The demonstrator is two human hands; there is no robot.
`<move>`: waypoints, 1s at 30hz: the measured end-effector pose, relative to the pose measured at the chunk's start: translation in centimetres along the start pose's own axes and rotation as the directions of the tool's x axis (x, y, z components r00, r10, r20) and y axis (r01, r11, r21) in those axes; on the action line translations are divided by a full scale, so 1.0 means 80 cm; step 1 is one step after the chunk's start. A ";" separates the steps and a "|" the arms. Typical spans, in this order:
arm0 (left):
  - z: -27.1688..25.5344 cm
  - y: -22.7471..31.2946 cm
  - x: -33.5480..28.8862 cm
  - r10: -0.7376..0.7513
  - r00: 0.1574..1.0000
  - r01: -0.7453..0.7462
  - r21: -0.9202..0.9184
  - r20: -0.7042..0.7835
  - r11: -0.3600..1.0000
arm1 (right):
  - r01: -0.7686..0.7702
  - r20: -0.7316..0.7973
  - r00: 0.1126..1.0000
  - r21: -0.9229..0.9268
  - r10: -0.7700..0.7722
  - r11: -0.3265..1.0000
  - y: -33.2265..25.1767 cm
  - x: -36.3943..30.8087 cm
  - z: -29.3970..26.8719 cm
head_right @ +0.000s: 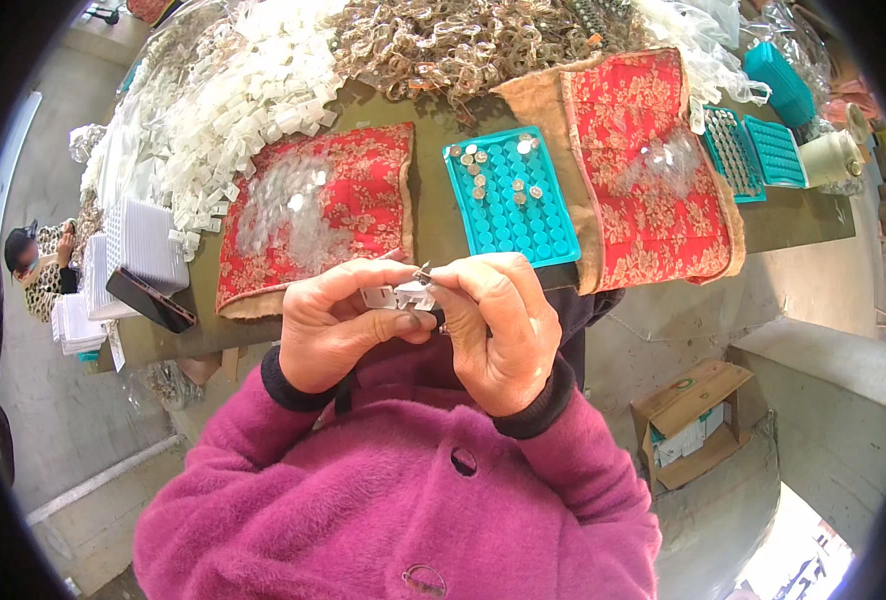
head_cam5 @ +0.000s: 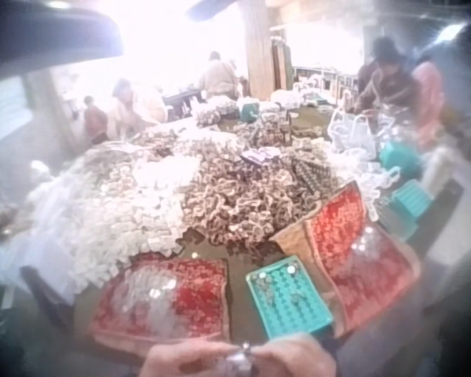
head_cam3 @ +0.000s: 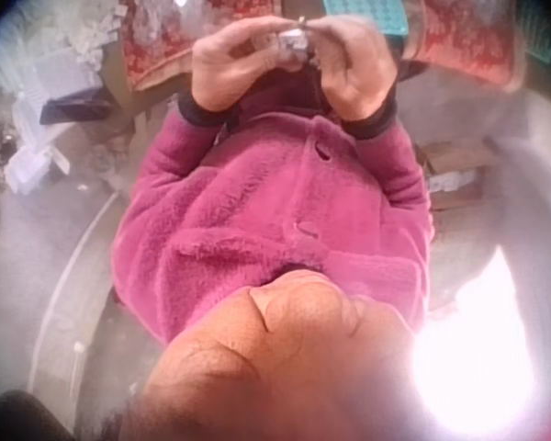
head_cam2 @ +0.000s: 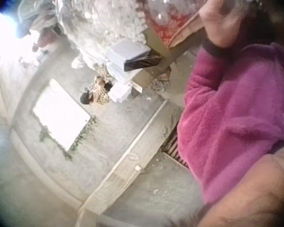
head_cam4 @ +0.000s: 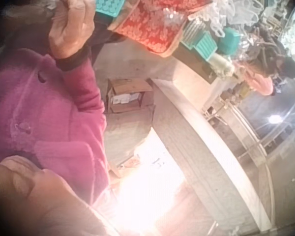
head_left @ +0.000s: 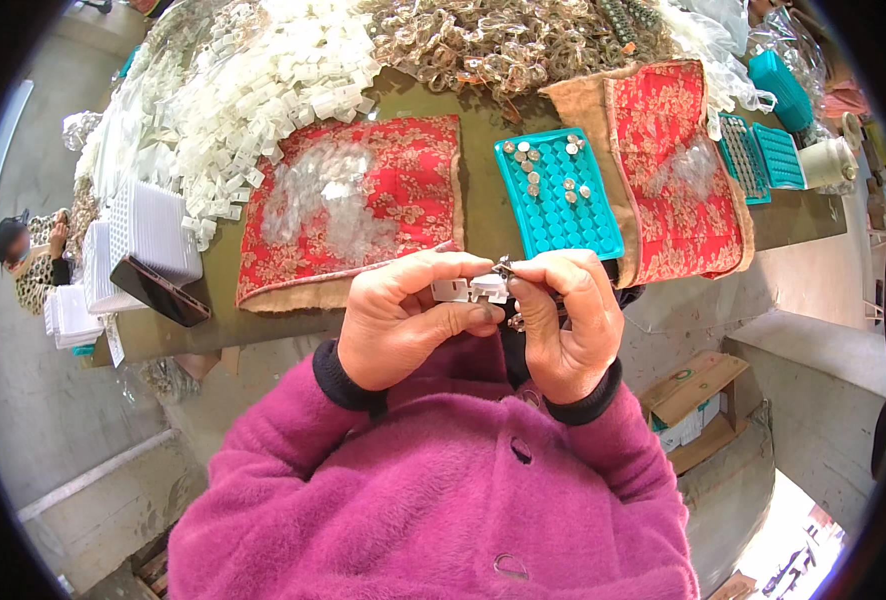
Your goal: The person repeatedly picks small white plastic housings and metal contacts from a table, inserts the contacts into the housings, and places the assembled units into a blue tray. The person handles items one at a time and continues the cycle throughout the clip.
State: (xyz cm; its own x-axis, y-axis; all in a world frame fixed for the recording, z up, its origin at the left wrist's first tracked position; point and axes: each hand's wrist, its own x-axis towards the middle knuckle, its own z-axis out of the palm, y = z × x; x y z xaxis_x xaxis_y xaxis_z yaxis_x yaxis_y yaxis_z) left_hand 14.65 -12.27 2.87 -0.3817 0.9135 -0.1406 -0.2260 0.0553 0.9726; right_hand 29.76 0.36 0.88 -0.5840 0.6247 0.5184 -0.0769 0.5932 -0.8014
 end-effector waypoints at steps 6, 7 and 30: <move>0.004 -0.006 -0.004 0.088 0.996 -0.084 0.130 -0.026 0.988 | 0.143 0.028 0.989 -0.024 -0.142 0.989 0.003 -0.007 -0.001; 0.004 -0.006 -0.005 0.086 0.996 -0.084 0.125 -0.016 0.989 | 0.158 0.039 0.987 -0.019 -0.158 0.987 0.005 -0.007 0.000; 0.001 -0.020 0.004 -0.030 0.998 0.035 -0.127 0.047 0.991 | 0.082 0.124 0.988 0.077 -0.091 0.994 0.020 -0.013 -0.011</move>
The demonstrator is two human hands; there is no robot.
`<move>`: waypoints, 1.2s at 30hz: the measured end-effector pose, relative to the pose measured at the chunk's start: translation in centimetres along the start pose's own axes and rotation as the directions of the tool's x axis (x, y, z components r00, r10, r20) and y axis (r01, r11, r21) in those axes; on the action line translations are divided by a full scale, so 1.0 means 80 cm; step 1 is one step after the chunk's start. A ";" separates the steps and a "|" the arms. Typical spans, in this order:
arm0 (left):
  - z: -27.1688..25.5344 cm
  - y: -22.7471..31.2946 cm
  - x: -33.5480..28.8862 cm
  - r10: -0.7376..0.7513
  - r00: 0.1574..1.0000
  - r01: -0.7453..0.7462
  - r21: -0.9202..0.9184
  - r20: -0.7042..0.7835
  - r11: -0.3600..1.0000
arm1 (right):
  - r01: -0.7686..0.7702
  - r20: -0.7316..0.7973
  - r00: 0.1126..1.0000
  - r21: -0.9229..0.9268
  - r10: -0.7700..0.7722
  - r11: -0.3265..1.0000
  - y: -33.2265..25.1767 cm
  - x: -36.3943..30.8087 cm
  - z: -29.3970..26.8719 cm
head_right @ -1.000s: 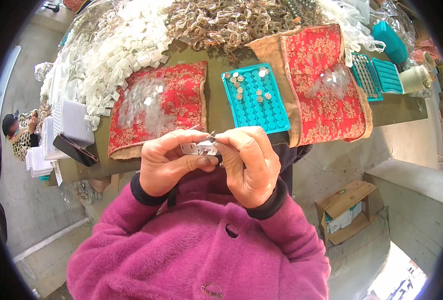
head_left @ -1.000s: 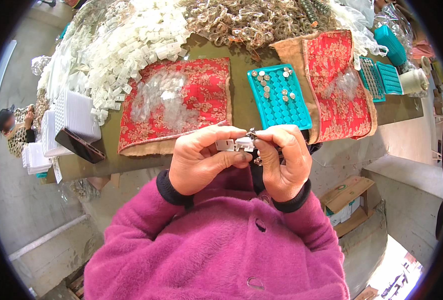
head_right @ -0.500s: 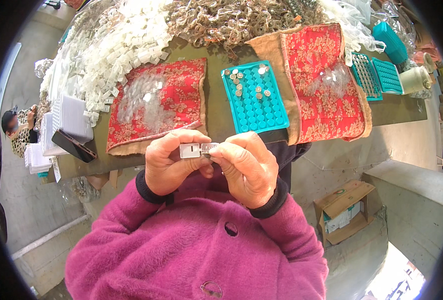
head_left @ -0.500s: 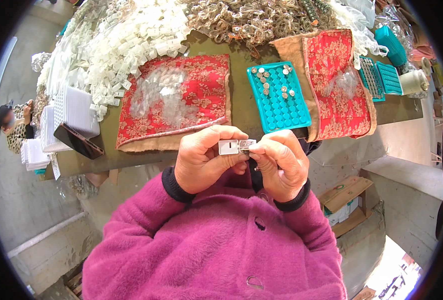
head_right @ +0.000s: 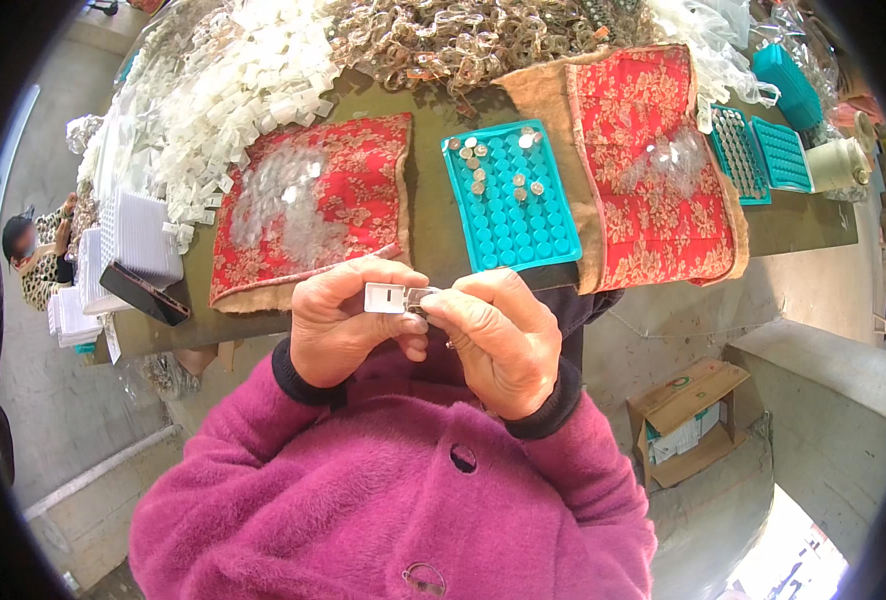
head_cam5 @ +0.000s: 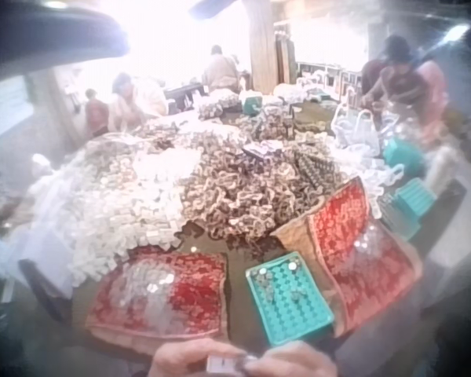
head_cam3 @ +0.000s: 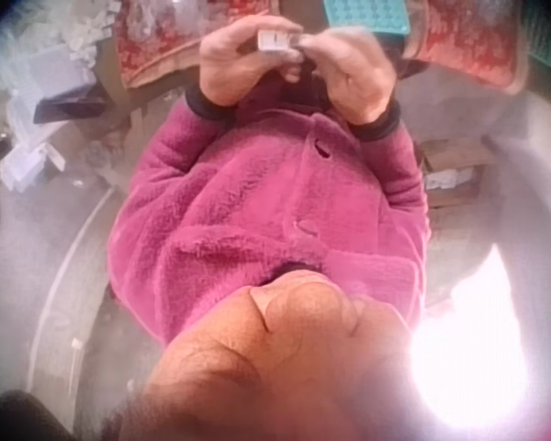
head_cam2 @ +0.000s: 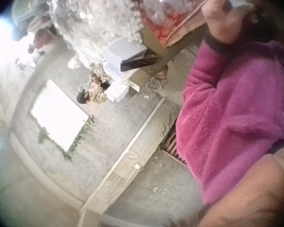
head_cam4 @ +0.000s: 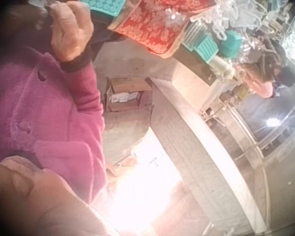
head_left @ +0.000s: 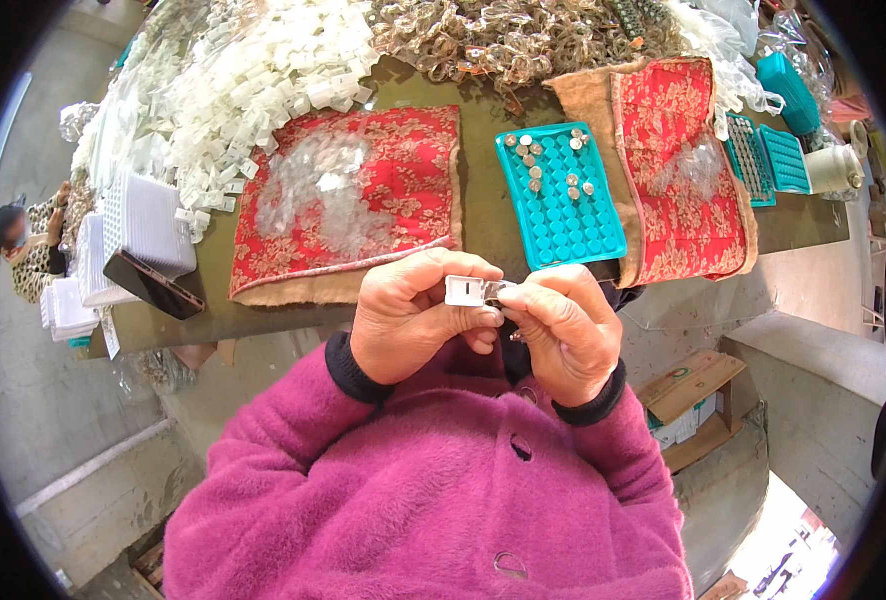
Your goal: The person repeatedly picks small white plastic housings and metal contacts from a table, inserts the contacts into the housings, and places the assembled units into a blue tray. The person handles items one at a time and continues the cycle throughout the clip.
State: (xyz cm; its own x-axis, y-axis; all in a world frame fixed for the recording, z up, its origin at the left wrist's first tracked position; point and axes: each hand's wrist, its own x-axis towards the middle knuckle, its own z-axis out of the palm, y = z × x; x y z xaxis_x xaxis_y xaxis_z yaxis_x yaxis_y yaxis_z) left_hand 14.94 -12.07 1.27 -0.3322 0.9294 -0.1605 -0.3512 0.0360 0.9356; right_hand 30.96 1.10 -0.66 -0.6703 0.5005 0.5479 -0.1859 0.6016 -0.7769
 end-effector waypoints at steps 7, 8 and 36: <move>0.009 -0.001 0.006 -0.128 0.988 0.103 -0.259 -0.081 0.960 | 0.020 0.013 1.000 -0.029 -0.019 0.999 0.008 0.004 -0.003; 0.009 0.000 0.007 -0.131 0.988 0.109 -0.241 -0.077 0.964 | 0.003 0.000 1.000 -0.010 -0.003 1.000 0.008 0.004 -0.003; 0.005 -0.020 0.018 -0.113 0.987 0.153 -0.477 0.111 0.865 | -0.762 0.299 0.634 0.397 0.713 0.511 -0.030 0.020 -0.027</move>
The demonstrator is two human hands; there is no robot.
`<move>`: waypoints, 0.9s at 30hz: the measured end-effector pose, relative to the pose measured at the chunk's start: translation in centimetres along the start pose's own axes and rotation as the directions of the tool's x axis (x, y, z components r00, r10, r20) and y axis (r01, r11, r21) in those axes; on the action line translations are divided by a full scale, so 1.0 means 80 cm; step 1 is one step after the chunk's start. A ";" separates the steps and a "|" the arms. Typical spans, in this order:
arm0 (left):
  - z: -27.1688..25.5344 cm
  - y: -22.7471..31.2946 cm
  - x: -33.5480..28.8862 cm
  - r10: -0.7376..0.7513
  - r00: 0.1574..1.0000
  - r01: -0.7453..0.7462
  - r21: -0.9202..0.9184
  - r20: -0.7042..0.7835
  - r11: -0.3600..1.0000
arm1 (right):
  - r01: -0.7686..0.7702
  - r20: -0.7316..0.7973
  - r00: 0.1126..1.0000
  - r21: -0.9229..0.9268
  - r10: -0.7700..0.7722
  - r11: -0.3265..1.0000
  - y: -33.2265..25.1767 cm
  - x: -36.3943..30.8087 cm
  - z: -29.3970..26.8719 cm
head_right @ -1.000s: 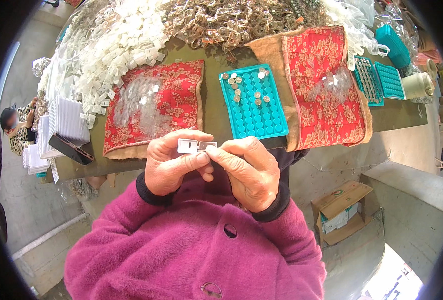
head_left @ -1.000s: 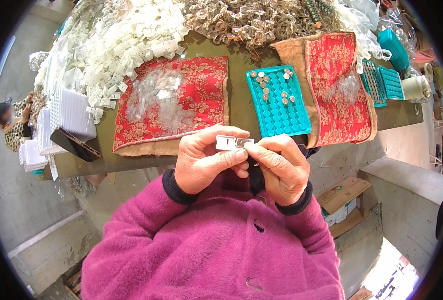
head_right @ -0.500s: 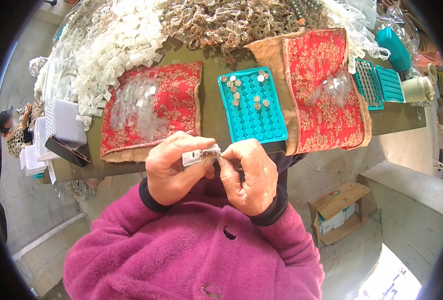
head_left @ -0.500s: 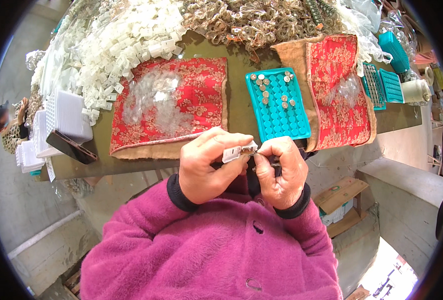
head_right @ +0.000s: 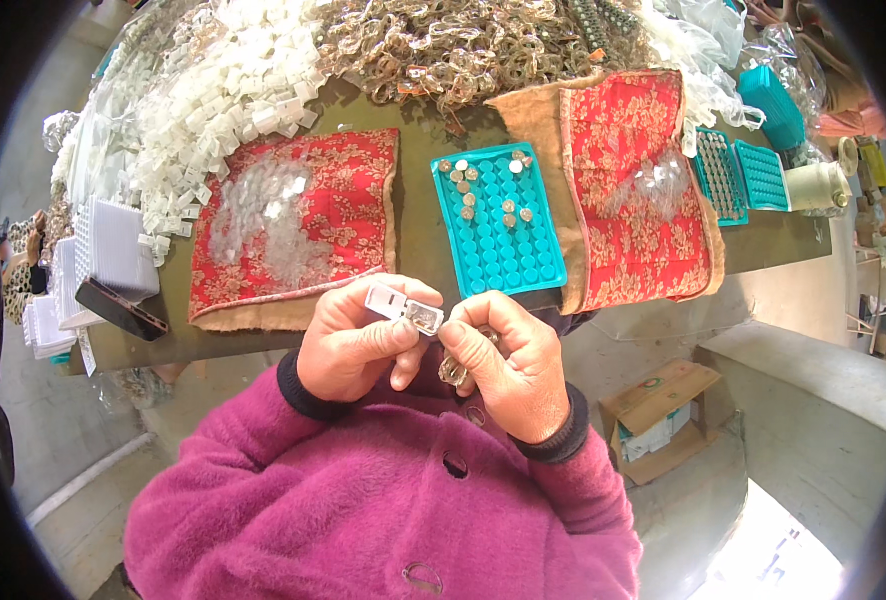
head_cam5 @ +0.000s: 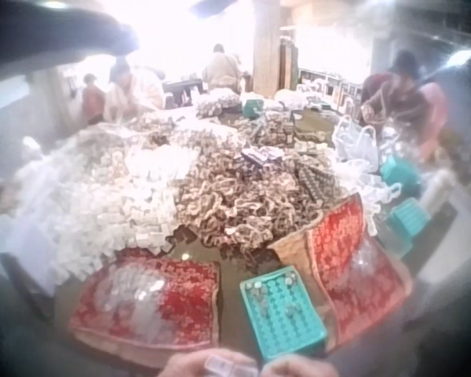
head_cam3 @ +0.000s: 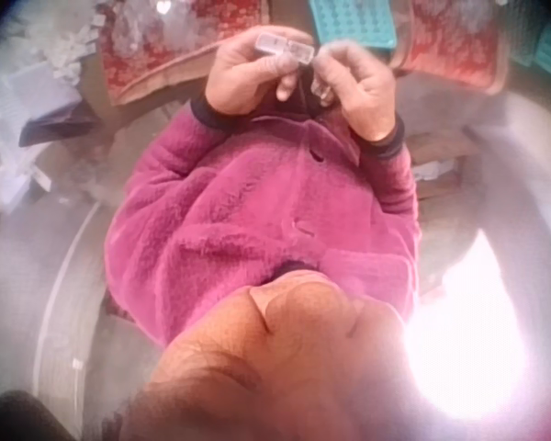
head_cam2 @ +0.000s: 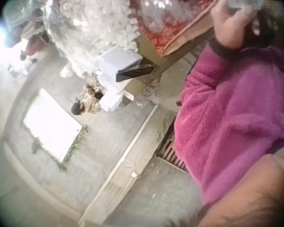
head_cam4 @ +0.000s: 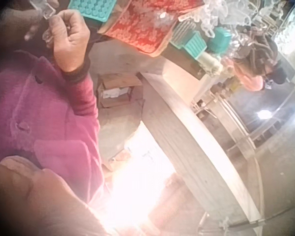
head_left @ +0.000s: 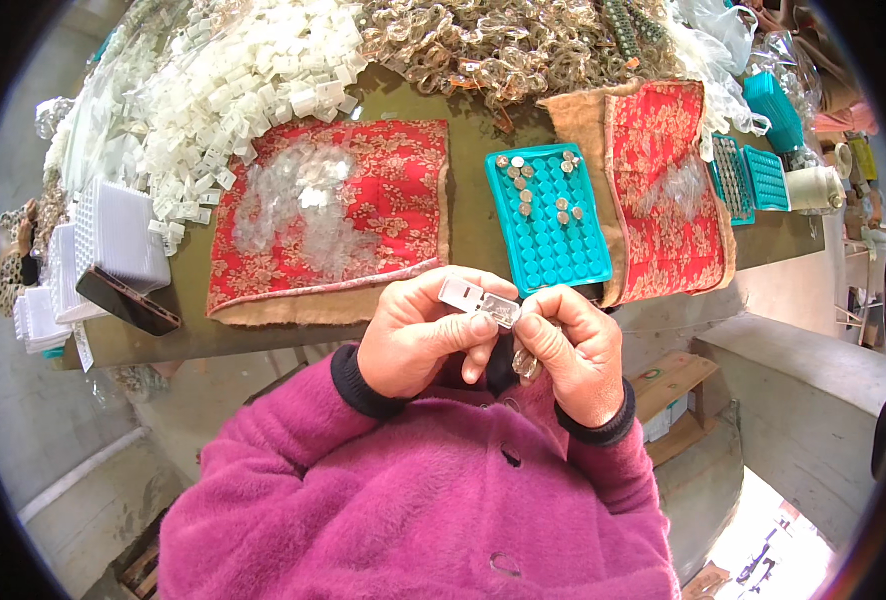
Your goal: The person repeatedly picks small white plastic housings and metal contacts from a table, inserts the contacts into the housings, and places the assembled units into a blue tray. The person handles items one at a time and continues the cycle throughout the clip.
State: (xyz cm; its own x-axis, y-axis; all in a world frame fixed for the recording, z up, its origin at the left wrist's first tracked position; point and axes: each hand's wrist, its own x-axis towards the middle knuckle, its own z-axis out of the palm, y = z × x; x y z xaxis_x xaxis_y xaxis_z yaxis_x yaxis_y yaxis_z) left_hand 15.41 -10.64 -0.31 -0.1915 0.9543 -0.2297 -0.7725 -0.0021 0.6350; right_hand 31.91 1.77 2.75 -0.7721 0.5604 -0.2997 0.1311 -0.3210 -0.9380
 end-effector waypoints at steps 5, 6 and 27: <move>-0.006 -0.001 0.013 -0.113 0.992 0.122 -0.191 0.058 0.974 | -0.001 -0.061 0.998 -0.086 -0.004 0.996 -0.008 0.003 0.001; -0.009 0.005 0.014 -0.141 0.989 0.148 -0.157 0.055 0.976 | 0.063 -0.098 0.992 -0.163 -0.080 0.985 -0.014 0.003 -0.002; -0.011 0.025 0.046 -0.001 0.991 0.007 0.045 -0.133 0.999 | 0.307 0.230 0.815 -0.950 -0.532 0.059 -0.026 0.096 -0.054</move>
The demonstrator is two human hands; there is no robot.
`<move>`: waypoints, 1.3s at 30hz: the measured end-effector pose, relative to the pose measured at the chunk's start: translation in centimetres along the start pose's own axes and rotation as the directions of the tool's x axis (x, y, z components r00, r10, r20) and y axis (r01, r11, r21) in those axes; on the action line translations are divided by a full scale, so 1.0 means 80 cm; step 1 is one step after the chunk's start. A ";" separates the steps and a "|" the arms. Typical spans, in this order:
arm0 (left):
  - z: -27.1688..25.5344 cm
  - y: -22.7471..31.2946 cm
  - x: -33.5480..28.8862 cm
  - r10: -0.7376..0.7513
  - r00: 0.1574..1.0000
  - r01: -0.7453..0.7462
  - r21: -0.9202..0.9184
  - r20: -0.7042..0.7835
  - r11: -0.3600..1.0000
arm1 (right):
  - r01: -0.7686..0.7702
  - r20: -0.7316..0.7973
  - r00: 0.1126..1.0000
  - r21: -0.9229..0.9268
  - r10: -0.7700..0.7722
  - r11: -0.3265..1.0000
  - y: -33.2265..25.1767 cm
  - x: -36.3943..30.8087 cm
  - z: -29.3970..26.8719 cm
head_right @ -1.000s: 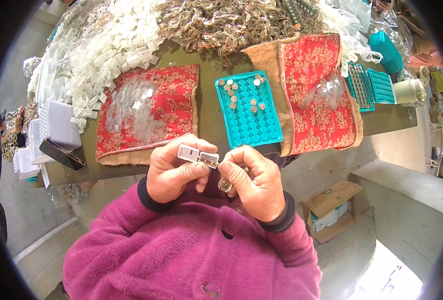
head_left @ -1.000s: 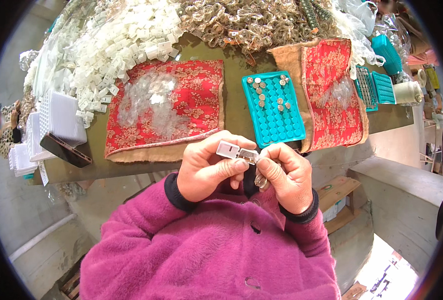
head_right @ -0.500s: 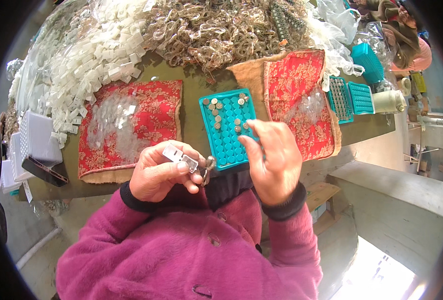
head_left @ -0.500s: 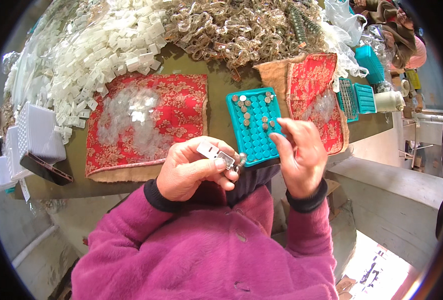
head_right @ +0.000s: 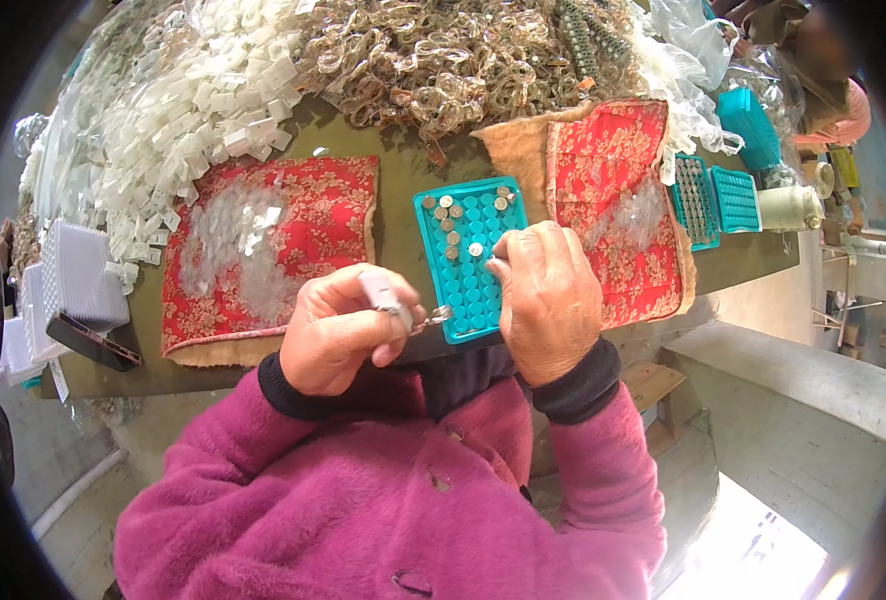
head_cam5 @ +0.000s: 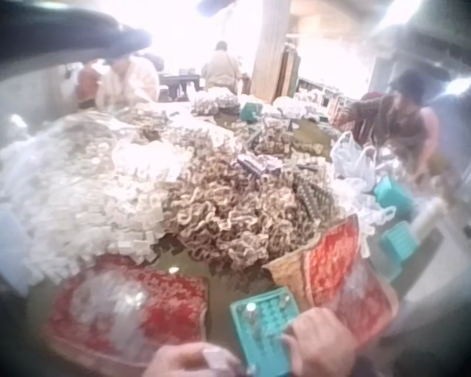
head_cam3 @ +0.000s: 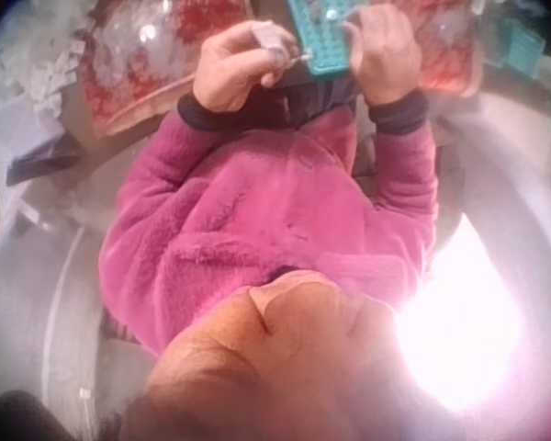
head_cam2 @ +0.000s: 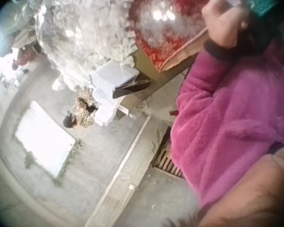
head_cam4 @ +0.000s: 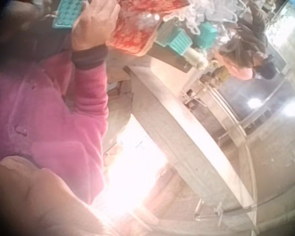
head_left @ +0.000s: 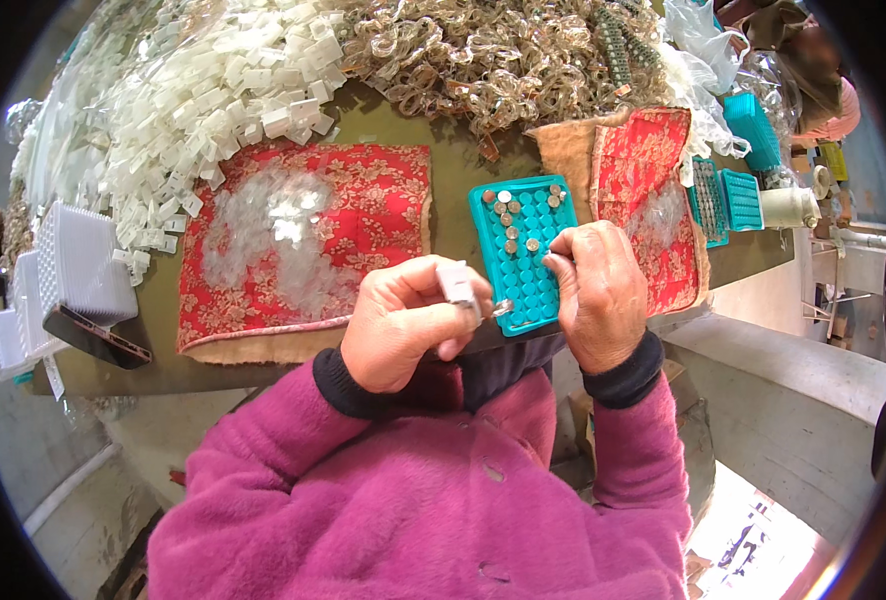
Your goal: The person repeatedly picks small white plastic housings and metal contacts from a table, inserts the contacts into the housings, and places the assembled units into a blue tray. The person handles items one at a time and continues the cycle throughout the clip.
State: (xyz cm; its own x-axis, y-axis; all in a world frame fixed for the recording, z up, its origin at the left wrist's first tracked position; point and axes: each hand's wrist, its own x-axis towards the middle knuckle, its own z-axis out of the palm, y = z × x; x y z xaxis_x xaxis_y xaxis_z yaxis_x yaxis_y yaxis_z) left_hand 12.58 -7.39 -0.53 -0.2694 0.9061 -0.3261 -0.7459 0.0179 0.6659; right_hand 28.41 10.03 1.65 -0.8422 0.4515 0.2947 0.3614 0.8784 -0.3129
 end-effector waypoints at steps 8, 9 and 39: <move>-0.016 -0.007 -0.004 0.083 0.987 -0.079 -0.031 0.139 0.996 | 0.100 -0.165 0.983 0.131 -0.078 0.986 -0.016 -0.009 -0.005; -0.016 -0.008 -0.005 0.111 0.979 -0.110 -0.014 0.169 0.994 | 0.104 -0.177 0.982 0.203 -0.068 0.974 -0.024 -0.013 -0.009; 0.022 -0.030 -0.042 0.478 0.830 -0.521 0.704 0.287 0.483 | -0.438 0.362 0.815 0.896 0.452 0.073 -0.096 -0.067 -0.007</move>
State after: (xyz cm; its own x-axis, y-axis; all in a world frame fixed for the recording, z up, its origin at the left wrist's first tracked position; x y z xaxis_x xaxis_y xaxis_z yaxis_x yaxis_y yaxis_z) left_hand 16.33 -9.70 0.12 -0.4056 0.8820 0.2400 0.2091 -0.1660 0.9637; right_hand 30.34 0.95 2.97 -0.6685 0.7079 -0.2280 0.0373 -0.2743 -0.9609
